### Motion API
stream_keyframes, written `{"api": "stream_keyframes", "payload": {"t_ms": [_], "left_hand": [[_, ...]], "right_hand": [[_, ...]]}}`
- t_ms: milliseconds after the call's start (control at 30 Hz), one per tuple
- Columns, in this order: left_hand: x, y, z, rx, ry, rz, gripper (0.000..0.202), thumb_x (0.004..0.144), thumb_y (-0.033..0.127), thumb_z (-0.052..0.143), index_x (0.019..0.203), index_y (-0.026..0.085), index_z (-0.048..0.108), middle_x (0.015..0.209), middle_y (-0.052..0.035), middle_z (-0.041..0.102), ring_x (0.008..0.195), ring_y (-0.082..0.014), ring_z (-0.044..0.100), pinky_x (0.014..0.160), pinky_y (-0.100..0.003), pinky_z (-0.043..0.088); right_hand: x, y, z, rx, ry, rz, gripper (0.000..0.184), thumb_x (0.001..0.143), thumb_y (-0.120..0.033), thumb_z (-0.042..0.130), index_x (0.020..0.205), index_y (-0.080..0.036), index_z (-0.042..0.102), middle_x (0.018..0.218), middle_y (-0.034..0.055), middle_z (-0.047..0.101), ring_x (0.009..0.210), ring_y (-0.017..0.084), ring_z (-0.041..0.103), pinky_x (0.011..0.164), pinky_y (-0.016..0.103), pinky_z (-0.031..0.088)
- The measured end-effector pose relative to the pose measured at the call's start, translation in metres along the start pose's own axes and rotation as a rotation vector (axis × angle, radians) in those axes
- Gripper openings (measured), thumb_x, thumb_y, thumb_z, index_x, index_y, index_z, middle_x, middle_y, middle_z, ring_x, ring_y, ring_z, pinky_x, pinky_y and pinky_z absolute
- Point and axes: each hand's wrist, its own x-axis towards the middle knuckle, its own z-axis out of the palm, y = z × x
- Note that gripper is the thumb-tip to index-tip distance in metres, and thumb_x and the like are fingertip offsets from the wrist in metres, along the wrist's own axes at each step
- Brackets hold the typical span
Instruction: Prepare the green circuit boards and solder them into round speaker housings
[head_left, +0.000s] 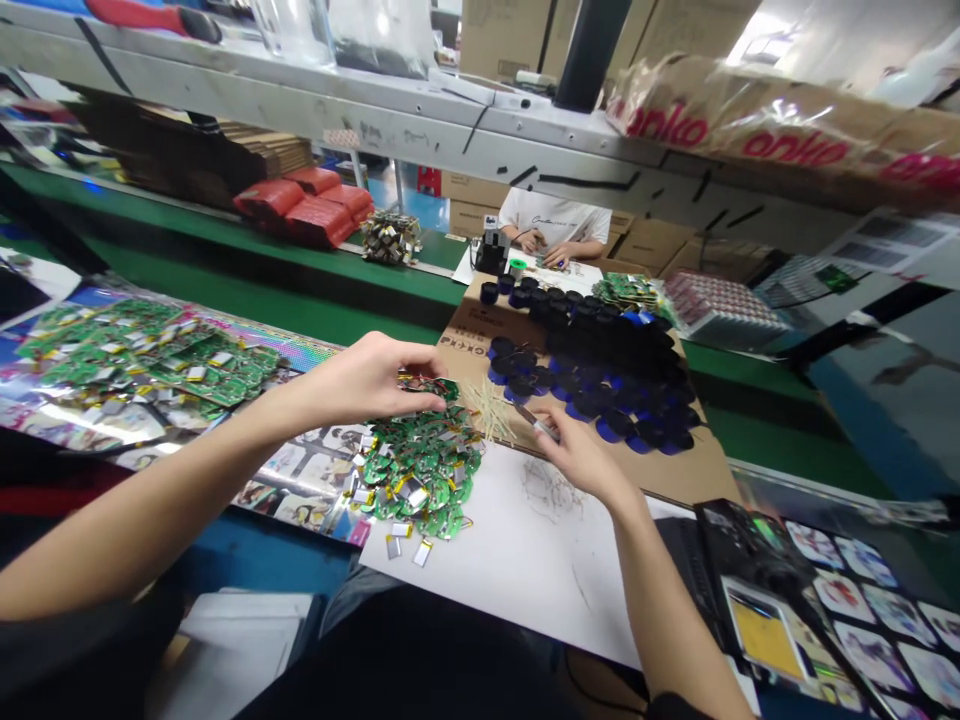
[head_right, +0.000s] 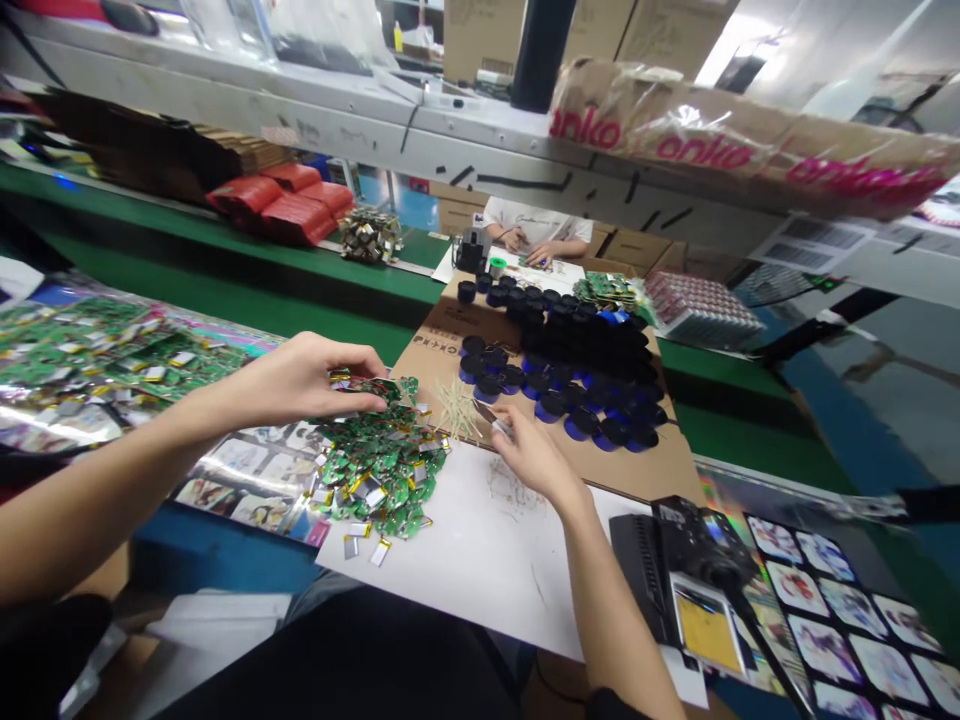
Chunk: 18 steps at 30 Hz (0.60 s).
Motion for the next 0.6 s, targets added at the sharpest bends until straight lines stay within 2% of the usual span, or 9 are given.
{"api": "stream_keyframes", "payload": {"t_ms": [67, 133, 267, 400, 600], "left_hand": [[0.000, 0.003, -0.002, 0.035, -0.034, 0.021, 0.029, 0.087, 0.043, 0.077, 0.094, 0.015, 0.078, 0.077, 0.0011, 0.073, 0.066, -0.0117, 0.057, 0.064, -0.022, 0.039], [0.002, 0.007, -0.002, 0.043, -0.053, 0.038, 0.032, 0.090, 0.047, 0.074, 0.094, 0.015, 0.078, 0.077, 0.0011, 0.072, 0.067, -0.0118, 0.057, 0.063, -0.022, 0.039], [0.006, 0.015, 0.003, 0.028, -0.078, 0.110, 0.035, 0.094, 0.048, 0.070, 0.095, 0.014, 0.078, 0.077, 0.0001, 0.072, 0.067, -0.0126, 0.058, 0.061, -0.023, 0.038], [0.006, 0.019, 0.010, -0.020, -0.109, 0.141, 0.035, 0.098, 0.049, 0.067, 0.099, 0.015, 0.078, 0.082, -0.0008, 0.073, 0.071, -0.0134, 0.062, 0.061, -0.022, 0.038], [0.002, 0.014, 0.013, -0.048, -0.125, 0.140, 0.034, 0.098, 0.049, 0.067, 0.099, 0.016, 0.077, 0.084, -0.0013, 0.074, 0.073, -0.0142, 0.064, 0.064, -0.023, 0.041]], "right_hand": [[-0.005, -0.006, -0.003, 0.177, 0.056, -0.056, 0.038, 0.102, -0.038, 0.052, 0.129, -0.017, 0.067, 0.114, 0.0127, 0.077, 0.104, 0.028, 0.074, 0.093, 0.043, 0.058], [-0.012, -0.019, -0.007, 0.272, 0.108, -0.180, 0.037, 0.103, -0.041, 0.054, 0.129, -0.018, 0.068, 0.116, 0.0121, 0.078, 0.105, 0.026, 0.075, 0.091, 0.041, 0.061], [-0.025, -0.053, -0.015, 0.119, 0.215, -0.401, 0.034, 0.104, -0.033, 0.058, 0.136, -0.022, 0.066, 0.133, 0.0119, 0.074, 0.123, 0.028, 0.071, 0.105, 0.043, 0.057], [-0.031, -0.070, -0.015, 0.028, 0.233, -0.457, 0.036, 0.105, -0.027, 0.057, 0.140, -0.022, 0.063, 0.133, 0.0116, 0.074, 0.122, 0.027, 0.071, 0.106, 0.043, 0.058], [-0.034, -0.069, -0.011, -0.009, 0.248, -0.499, 0.035, 0.105, -0.025, 0.057, 0.140, -0.022, 0.062, 0.132, 0.0114, 0.074, 0.120, 0.027, 0.071, 0.104, 0.043, 0.059]]}}
